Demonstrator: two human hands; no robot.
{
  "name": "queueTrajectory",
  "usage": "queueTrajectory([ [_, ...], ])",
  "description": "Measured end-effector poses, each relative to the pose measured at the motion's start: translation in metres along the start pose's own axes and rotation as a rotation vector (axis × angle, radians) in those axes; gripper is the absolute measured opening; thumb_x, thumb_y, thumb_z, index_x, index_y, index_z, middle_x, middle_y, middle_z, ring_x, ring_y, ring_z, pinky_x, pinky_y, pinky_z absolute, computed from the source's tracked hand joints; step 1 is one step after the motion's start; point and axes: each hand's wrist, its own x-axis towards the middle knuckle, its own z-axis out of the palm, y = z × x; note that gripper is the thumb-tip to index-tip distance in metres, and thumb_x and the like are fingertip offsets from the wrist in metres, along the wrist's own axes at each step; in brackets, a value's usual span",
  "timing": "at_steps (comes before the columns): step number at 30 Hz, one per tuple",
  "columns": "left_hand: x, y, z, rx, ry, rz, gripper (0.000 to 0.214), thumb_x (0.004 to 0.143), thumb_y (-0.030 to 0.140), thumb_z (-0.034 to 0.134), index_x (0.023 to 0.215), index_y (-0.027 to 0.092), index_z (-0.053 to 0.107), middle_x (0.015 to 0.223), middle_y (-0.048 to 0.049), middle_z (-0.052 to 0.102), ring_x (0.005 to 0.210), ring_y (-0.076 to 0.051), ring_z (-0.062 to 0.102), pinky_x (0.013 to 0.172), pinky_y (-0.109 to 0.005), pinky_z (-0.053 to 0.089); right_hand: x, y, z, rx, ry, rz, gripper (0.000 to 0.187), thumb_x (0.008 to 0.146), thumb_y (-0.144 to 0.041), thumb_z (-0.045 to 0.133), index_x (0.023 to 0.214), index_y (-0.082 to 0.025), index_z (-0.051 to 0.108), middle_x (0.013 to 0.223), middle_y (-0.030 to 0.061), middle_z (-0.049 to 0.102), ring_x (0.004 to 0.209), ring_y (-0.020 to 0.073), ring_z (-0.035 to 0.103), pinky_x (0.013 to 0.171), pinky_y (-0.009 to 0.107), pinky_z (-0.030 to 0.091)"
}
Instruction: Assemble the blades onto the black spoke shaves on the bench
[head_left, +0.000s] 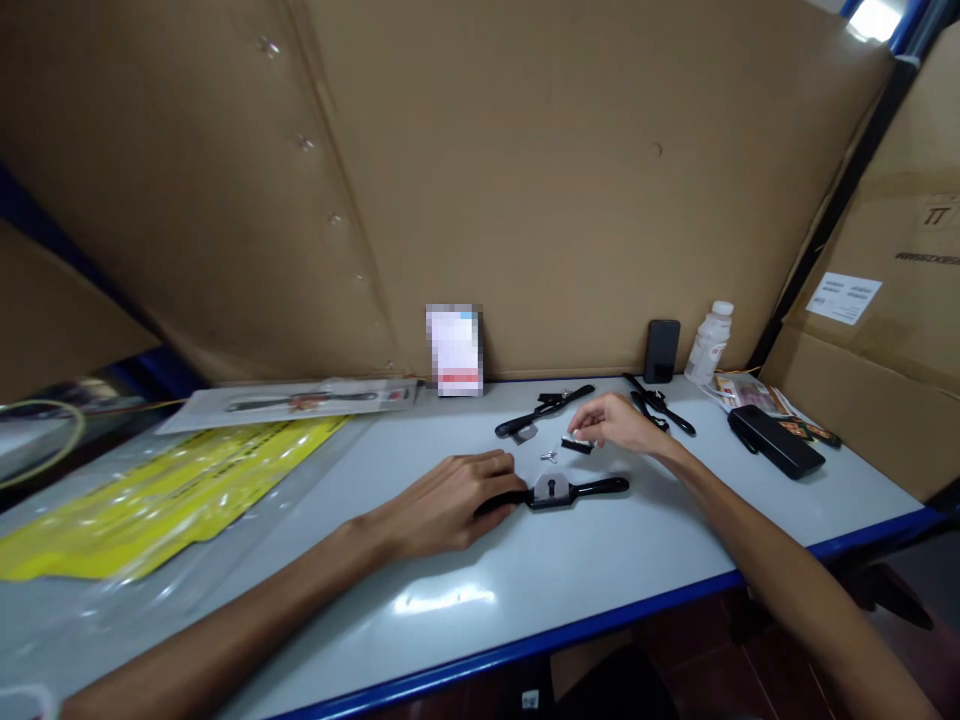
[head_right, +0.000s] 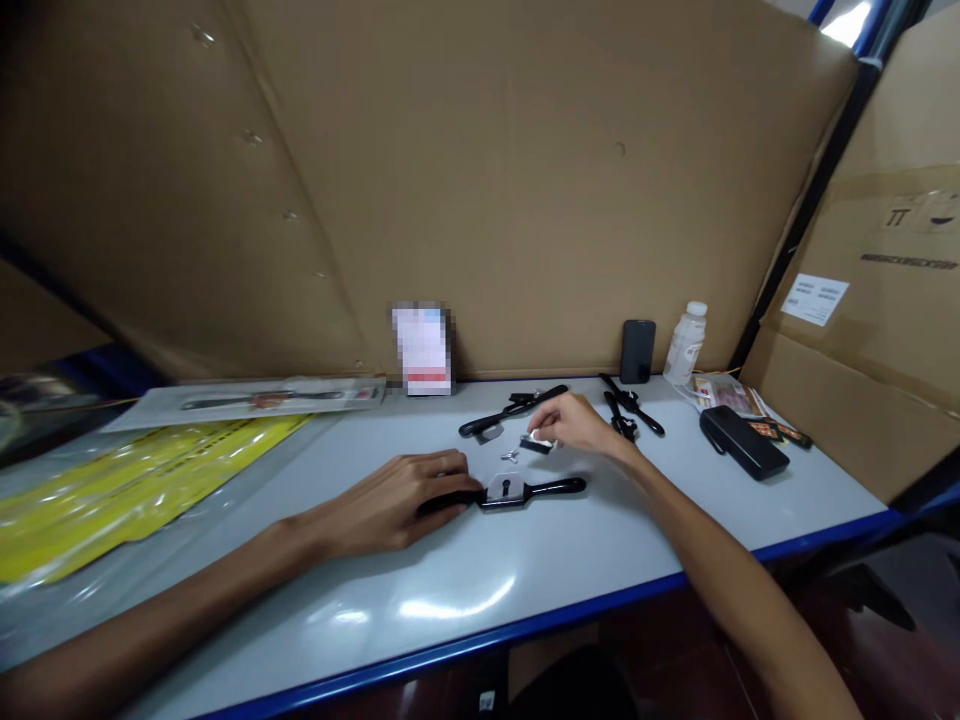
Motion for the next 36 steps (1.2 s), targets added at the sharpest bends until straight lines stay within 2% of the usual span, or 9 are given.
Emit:
queueTrajectory([
  [3,-0.001,-0.001,0.000,0.002,-0.007,-0.005,0.029,0.103,0.023,0.048,0.118,0.022,0.073,0.100,-0.0081,0.067,0.085,-0.024,0.066,0.073,-0.037,0.053,-0.008,-0.012,0.010,0.116,-0.112,-0.104,0.015,0.079,-0.006,0.068,0.087,-0.014,0.078,0.075,0.0010,0.073,0.068,0.0140,0.065,0.064,0.025,0.050],
  [9,-0.001,-0.002,0.000,0.000,-0.010,-0.002,0.030,0.102,0.023,0.047,0.118,0.022,0.073,0.099,-0.0088,0.067,0.086,-0.024,0.066,0.073,-0.038,0.053,-0.017,-0.026,0.033,0.028,-0.132,-0.145,0.015,0.076,-0.003,0.073,0.080,-0.017,0.075,0.073,-0.0009,0.072,0.071,0.0136,0.067,0.070,0.025,0.050],
  [17,-0.001,-0.001,0.001,0.017,-0.025,0.002,0.029,0.102,0.021,0.048,0.119,0.021,0.072,0.101,-0.0086,0.066,0.088,-0.025,0.067,0.074,-0.038,0.053,-0.022,-0.031,0.038,-0.023,-0.155,-0.172,0.017,0.076,-0.001,0.071,0.078,-0.017,0.076,0.066,-0.0035,0.068,0.065,0.0116,0.063,0.066,0.023,0.047],
  [20,-0.001,-0.001,0.001,0.017,-0.016,0.005,0.029,0.102,0.022,0.049,0.119,0.021,0.072,0.100,-0.0079,0.066,0.087,-0.023,0.066,0.074,-0.036,0.053,-0.018,-0.027,0.037,0.003,-0.105,-0.183,0.014,0.080,-0.005,0.071,0.082,-0.016,0.078,0.069,-0.0021,0.071,0.065,0.0127,0.064,0.067,0.024,0.048],
  [25,-0.001,-0.001,0.000,0.015,-0.007,0.005,0.028,0.102,0.021,0.049,0.118,0.021,0.072,0.100,-0.0076,0.067,0.085,-0.023,0.066,0.074,-0.035,0.052,-0.004,-0.008,0.032,-0.173,0.166,-0.155,0.017,0.085,-0.006,0.067,0.087,-0.016,0.080,0.085,0.0038,0.078,0.079,0.0160,0.068,0.079,0.027,0.048],
  [28,-0.001,0.000,0.000,0.038,-0.021,0.004,0.028,0.102,0.020,0.050,0.120,0.021,0.071,0.100,-0.0074,0.067,0.086,-0.023,0.067,0.074,-0.035,0.053,0.000,0.001,0.032,-0.312,0.142,-0.108,0.018,0.084,-0.012,0.073,0.099,-0.019,0.080,0.089,0.0033,0.077,0.079,0.0168,0.066,0.076,0.027,0.045],
  [31,-0.001,0.000,0.000,0.044,-0.008,0.006,0.028,0.101,0.018,0.051,0.120,0.022,0.071,0.100,-0.0066,0.067,0.084,-0.022,0.067,0.074,-0.033,0.052,-0.001,0.002,0.035,-0.397,0.080,-0.127,0.026,0.085,-0.019,0.078,0.111,-0.022,0.078,0.092,0.0022,0.074,0.081,0.0165,0.064,0.075,0.027,0.042],
  [36,0.000,0.000,0.002,0.034,0.015,0.018,0.027,0.100,0.019,0.051,0.117,0.021,0.072,0.098,-0.0066,0.067,0.083,-0.022,0.067,0.072,-0.034,0.053,-0.003,-0.005,0.040,-0.445,0.059,-0.132,0.021,0.088,-0.029,0.079,0.108,-0.024,0.078,0.097,0.0023,0.071,0.085,0.0167,0.063,0.073,0.027,0.038],
])
